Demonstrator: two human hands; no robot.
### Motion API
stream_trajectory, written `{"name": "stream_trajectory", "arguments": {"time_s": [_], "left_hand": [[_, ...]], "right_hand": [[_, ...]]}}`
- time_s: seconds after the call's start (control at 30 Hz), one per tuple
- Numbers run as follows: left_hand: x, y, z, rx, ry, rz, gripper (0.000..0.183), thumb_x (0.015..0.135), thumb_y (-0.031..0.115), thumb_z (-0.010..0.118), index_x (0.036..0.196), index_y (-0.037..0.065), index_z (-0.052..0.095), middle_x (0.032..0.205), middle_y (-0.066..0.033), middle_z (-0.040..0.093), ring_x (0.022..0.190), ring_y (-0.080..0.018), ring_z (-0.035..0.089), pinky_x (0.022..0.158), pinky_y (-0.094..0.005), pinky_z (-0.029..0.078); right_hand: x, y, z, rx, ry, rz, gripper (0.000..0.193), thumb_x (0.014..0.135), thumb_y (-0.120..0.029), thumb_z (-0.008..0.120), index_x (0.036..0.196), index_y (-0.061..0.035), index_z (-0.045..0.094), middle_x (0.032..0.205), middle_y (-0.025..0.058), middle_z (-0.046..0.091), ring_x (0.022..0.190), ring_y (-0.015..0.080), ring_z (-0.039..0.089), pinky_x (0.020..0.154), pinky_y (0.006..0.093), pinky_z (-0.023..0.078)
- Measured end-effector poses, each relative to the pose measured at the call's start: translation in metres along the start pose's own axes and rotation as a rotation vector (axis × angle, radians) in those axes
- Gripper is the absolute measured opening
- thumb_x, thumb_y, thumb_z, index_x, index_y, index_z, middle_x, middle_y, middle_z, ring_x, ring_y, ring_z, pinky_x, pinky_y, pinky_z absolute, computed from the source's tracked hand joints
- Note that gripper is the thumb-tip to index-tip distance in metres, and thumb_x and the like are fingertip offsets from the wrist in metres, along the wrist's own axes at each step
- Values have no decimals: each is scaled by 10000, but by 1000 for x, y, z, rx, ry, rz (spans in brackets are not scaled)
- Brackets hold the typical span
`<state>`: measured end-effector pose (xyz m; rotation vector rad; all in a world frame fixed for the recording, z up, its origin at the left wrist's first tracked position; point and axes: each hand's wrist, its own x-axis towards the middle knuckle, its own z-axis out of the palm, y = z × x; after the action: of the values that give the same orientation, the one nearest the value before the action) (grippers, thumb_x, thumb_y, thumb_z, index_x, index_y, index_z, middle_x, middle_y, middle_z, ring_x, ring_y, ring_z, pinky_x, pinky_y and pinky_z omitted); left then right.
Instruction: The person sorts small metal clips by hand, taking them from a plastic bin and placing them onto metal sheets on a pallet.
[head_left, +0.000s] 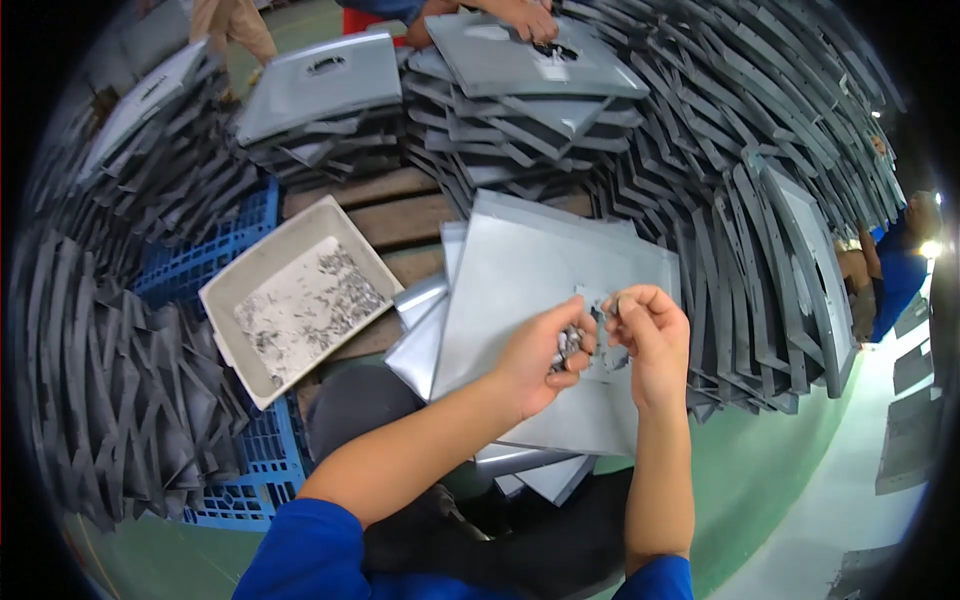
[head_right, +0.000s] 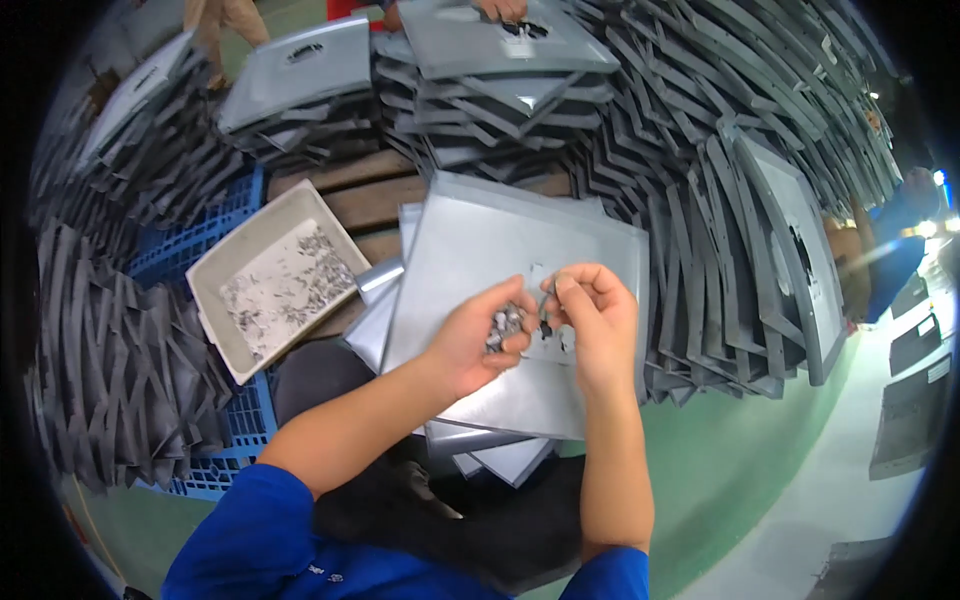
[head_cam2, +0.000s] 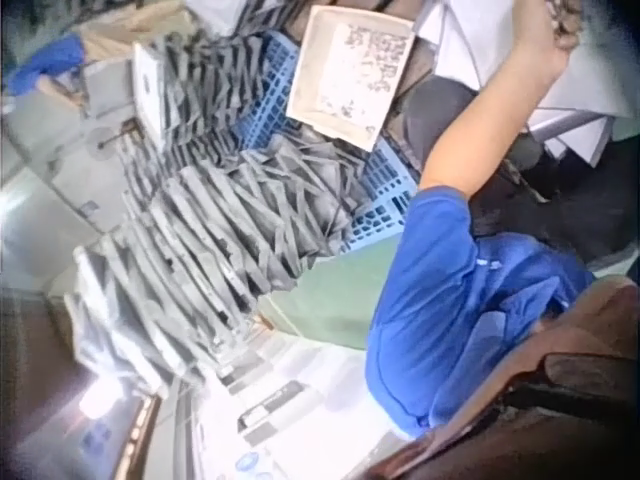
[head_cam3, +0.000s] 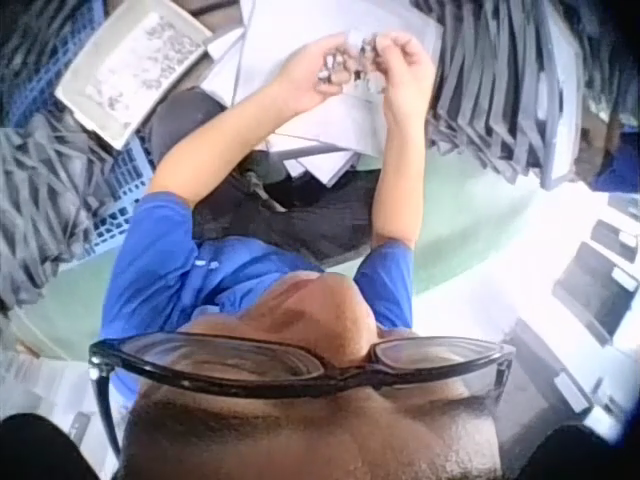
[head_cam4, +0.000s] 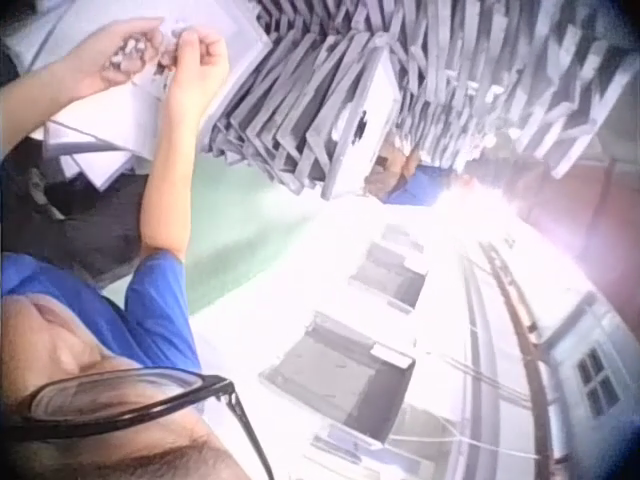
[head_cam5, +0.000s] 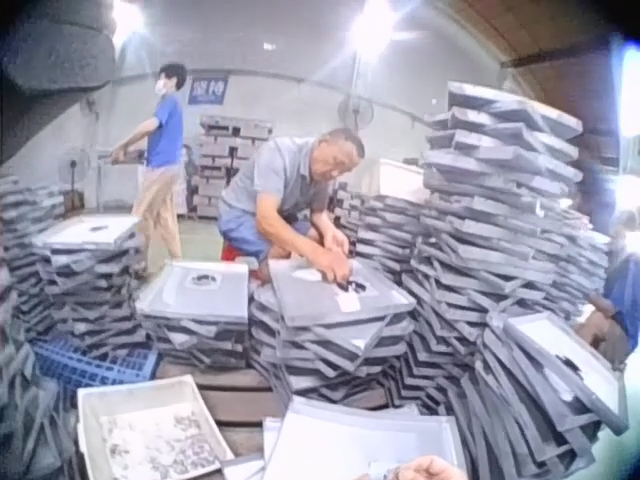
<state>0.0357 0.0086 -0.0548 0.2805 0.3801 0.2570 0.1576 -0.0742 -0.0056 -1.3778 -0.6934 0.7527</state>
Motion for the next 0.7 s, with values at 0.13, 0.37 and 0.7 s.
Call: {"name": "stream_trajectory", "arguments": {"time_s": [0.13, 0.37, 0.7], "left_hand": [[-5, 1, 9, 204, -2, 22, 399, 967, 484, 506, 832, 110, 542, 749, -20, 532, 497, -68, 433, 363, -178, 254], [1, 0, 4, 340, -54, 28, 365, 967, 462, 529, 912, 102, 559, 765, -3, 496, 535, -53, 420, 378, -158, 236], [1, -2, 1, 365, -82, 69, 180, 948, 206, 482, 899, 45, 547, 711, -41, 516, 472, -73, 419, 332, -190, 223]], "right_hand": [[-7, 9, -3, -371, 7, -173, 56, 868, -49, 618, 874, 4, 633, 769, 51, 659, 625, 96, 591, 579, 215, 464], [-12, 2, 2, -648, -61, -409, 87, 847, -15, 639, 910, 45, 630, 740, 53, 654, 625, 97, 613, 583, 234, 485], [-20, -7, 0, -561, -32, -323, 187, 756, 29, 700, 931, 60, 642, 746, 97, 686, 642, 121, 645, 595, 247, 515]]}}
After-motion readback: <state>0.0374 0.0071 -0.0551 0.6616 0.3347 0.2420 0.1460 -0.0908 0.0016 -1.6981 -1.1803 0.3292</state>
